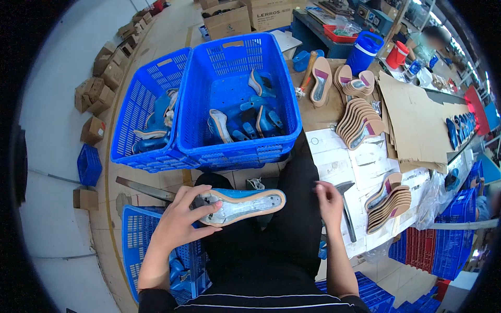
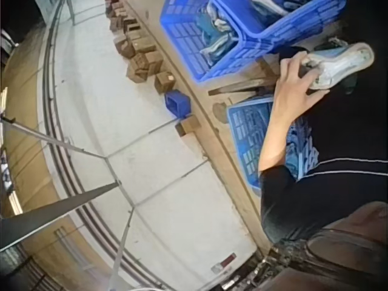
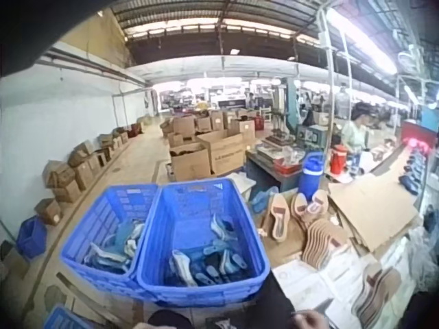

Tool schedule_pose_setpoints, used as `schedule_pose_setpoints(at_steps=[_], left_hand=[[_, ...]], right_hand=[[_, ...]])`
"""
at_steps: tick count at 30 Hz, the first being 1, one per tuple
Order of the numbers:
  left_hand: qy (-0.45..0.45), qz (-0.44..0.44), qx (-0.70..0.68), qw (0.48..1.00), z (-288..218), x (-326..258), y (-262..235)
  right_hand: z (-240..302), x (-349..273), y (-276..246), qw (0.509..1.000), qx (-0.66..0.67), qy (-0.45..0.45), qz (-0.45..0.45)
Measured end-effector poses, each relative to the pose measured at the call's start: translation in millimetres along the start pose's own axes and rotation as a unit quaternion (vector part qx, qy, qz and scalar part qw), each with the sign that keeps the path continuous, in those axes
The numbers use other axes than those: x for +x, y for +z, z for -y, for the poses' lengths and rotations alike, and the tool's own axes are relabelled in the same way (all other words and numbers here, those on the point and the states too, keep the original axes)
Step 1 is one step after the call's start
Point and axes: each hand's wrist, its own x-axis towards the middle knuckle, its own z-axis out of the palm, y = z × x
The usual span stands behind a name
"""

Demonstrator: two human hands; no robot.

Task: Inspecting shoe components on lasts and using a hammer to adjust them during production.

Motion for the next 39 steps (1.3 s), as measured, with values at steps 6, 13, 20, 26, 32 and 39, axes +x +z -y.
schedule_pose_setpoints(at_steps=[6,13,20,26,32,39], left_hand=[[0.016,0.001,0.001,1.000,6.5,-1.1,2.2],[0.025,-0.010,-0.020,0.999,11.7,-2.3,4.2],[0.007,-0.012,-0.051,0.999,11.6,-11.2,0.0],[0.021,0.024,-0.058,0.998,10.2,-13.4,0.4],[0.020,-0.007,-0.024,0.999,9.1,-16.0,4.7],[0.013,-0.005,-0.060,0.998,13.5,-16.1,5.2]], right_hand=[[-54.6,-22.0,-74.8,0.898,-0.421,-0.009,-0.132],[-107.0,-15.9,-111.2,0.921,-0.370,0.085,0.086],[-30.9,-32.0,-71.0,0.932,0.150,0.328,0.026],[131.5,-76.0,-16.6,0.999,-0.012,0.025,0.044],[186.9,-92.7,-10.5,0.965,-0.185,0.026,0.183],[211.5,-92.0,-31.5,0.929,-0.310,-0.108,0.171]])
